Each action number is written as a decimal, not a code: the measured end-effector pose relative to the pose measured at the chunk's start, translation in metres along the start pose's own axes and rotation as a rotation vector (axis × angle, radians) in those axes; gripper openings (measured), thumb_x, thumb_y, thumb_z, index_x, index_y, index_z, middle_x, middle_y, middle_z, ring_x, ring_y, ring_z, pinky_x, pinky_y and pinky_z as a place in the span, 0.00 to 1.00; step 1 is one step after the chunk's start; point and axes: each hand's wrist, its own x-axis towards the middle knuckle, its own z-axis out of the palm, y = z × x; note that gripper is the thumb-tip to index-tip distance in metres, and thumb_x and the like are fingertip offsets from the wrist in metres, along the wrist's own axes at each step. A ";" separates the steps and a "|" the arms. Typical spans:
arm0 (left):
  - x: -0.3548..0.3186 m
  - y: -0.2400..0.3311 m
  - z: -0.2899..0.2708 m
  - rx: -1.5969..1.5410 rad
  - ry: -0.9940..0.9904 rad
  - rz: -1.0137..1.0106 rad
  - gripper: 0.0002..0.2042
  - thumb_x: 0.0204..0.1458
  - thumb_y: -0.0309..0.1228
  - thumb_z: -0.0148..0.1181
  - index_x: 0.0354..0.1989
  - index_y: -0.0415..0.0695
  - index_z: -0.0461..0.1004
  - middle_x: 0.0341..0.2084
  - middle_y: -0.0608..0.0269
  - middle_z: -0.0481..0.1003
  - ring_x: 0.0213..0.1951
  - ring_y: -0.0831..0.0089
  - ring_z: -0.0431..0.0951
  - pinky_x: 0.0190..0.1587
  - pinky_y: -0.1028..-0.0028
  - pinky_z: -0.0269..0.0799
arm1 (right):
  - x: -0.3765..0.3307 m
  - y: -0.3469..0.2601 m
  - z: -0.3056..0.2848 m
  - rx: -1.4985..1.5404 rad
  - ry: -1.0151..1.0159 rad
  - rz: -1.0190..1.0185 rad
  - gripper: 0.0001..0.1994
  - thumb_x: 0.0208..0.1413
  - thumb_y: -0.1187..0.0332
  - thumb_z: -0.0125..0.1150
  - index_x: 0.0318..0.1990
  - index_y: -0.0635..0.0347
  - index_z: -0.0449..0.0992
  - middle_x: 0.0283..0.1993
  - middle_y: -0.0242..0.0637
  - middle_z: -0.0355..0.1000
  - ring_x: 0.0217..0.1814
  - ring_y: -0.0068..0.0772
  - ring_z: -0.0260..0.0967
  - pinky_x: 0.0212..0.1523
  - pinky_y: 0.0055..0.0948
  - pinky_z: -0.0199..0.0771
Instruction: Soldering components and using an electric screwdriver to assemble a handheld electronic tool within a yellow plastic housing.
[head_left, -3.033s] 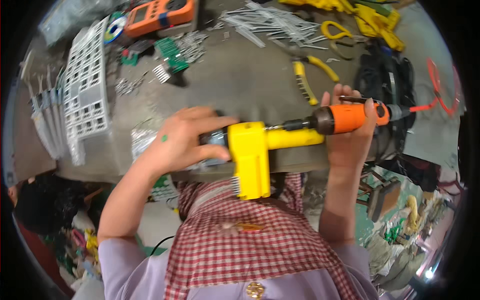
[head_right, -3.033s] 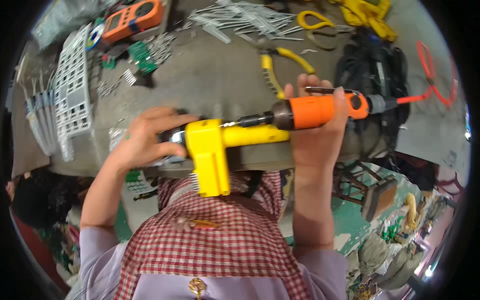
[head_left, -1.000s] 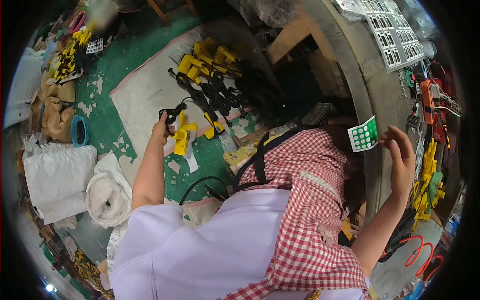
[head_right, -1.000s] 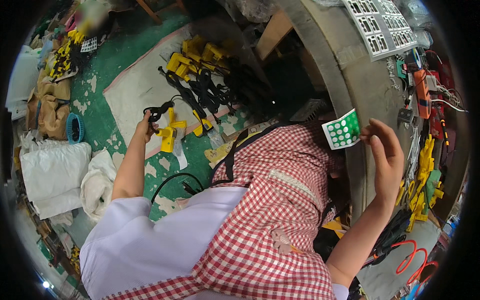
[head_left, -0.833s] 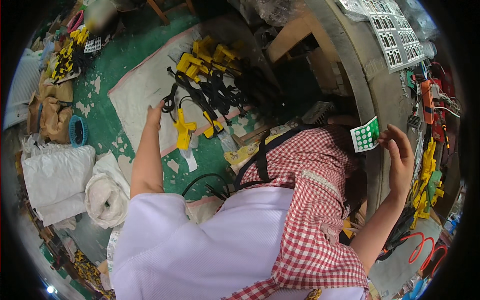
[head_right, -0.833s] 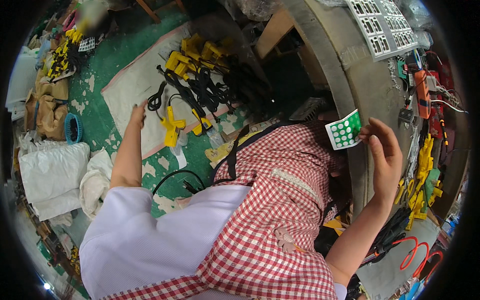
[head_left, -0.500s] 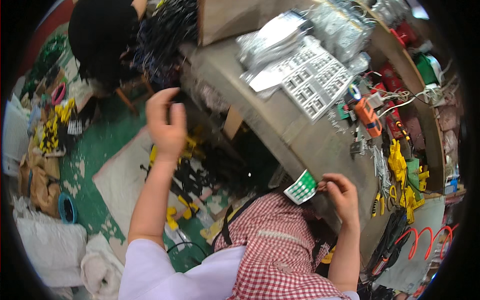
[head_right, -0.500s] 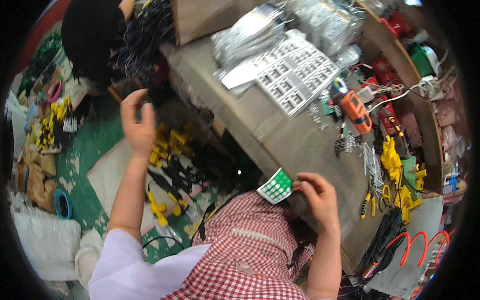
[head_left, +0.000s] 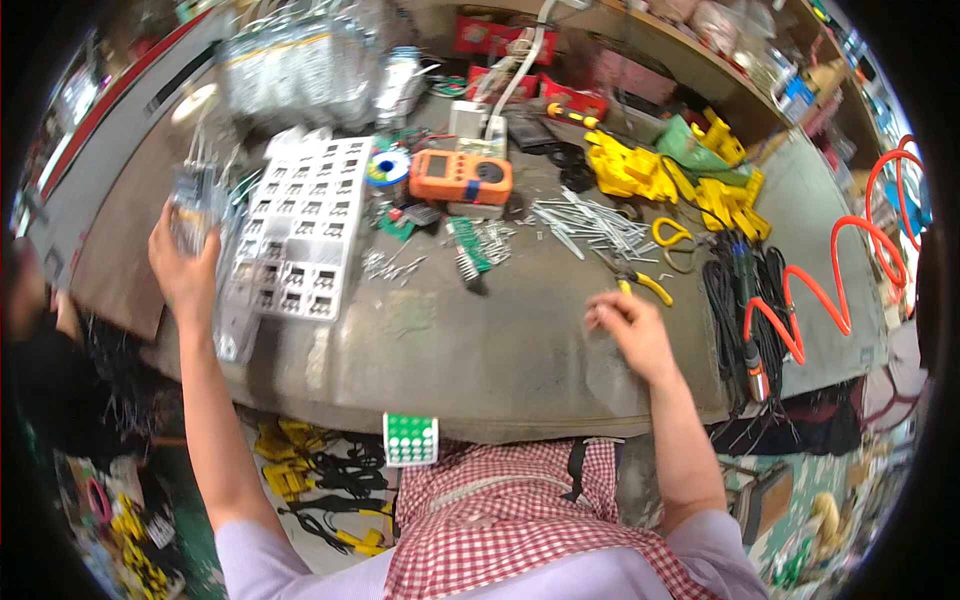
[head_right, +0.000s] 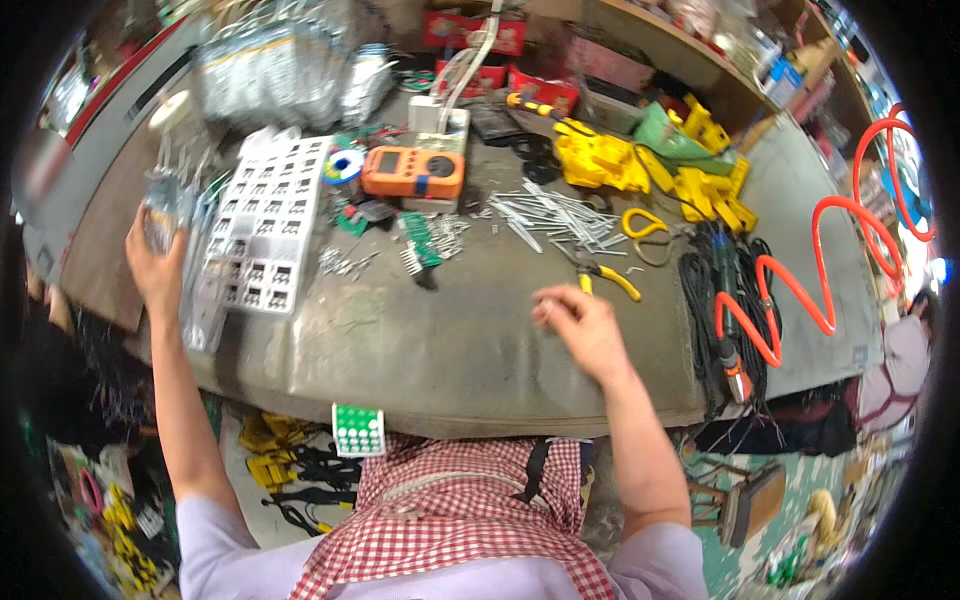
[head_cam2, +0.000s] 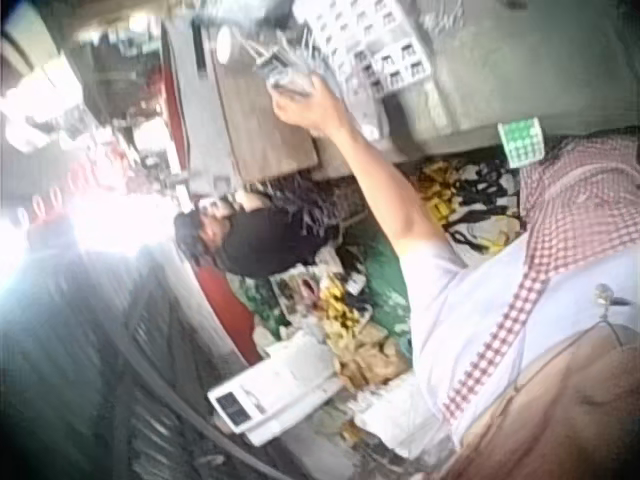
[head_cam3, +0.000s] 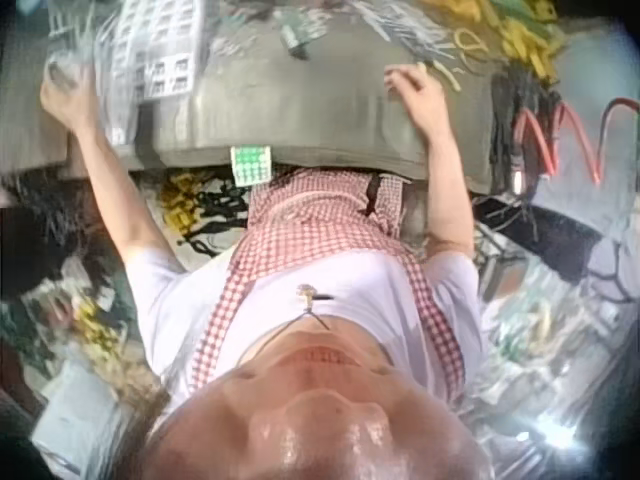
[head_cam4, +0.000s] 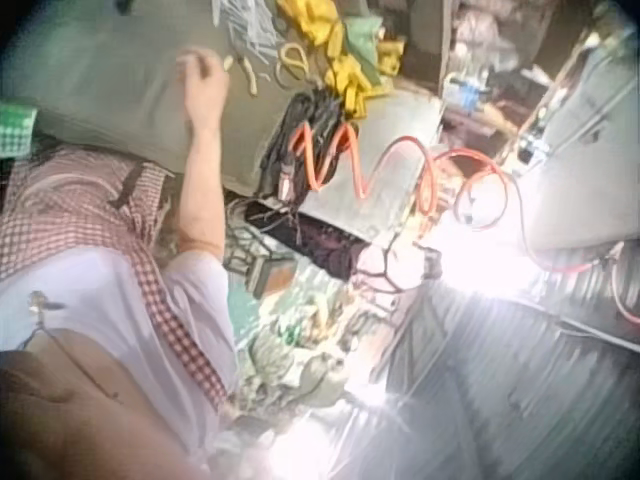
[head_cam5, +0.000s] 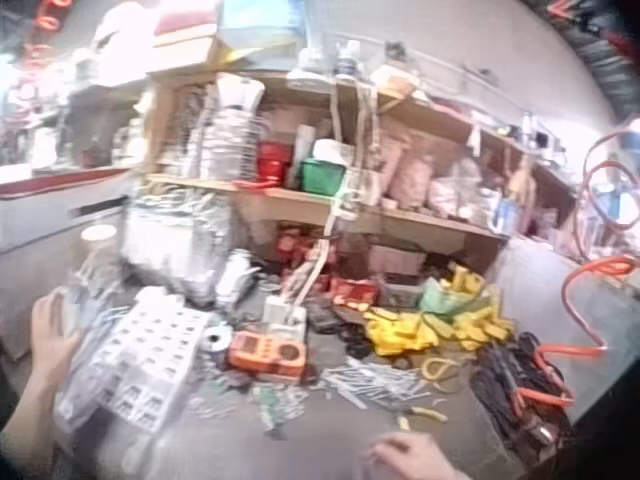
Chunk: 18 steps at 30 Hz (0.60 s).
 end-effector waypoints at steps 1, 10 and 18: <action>-0.007 0.035 -0.003 -0.193 -0.101 0.016 0.31 0.39 0.30 0.68 0.55 0.38 0.65 0.52 0.51 0.67 0.54 0.56 0.67 0.55 0.60 0.63 | 0.015 0.009 -0.016 -0.103 0.080 0.013 0.10 0.56 0.72 0.54 0.43 0.65 0.75 0.34 0.36 0.76 0.37 0.24 0.73 0.40 0.24 0.72; -0.124 0.230 -0.002 -0.652 -1.278 0.586 0.40 0.31 0.30 0.72 0.59 0.44 0.61 0.50 0.51 0.63 0.54 0.53 0.62 0.55 0.58 0.60 | 0.212 0.046 -0.050 -1.025 0.252 -0.154 0.11 0.49 0.73 0.56 0.41 0.59 0.77 0.40 0.49 0.74 0.45 0.50 0.71 0.44 0.43 0.71; -0.132 0.307 0.013 -0.520 -1.344 0.662 0.26 0.36 0.36 0.68 0.45 0.40 0.69 0.47 0.53 0.66 0.51 0.56 0.65 0.51 0.62 0.63 | 0.142 0.007 -0.041 -0.909 0.237 -0.310 0.09 0.44 0.66 0.65 0.32 0.59 0.77 0.36 0.42 0.71 0.42 0.47 0.71 0.40 0.42 0.71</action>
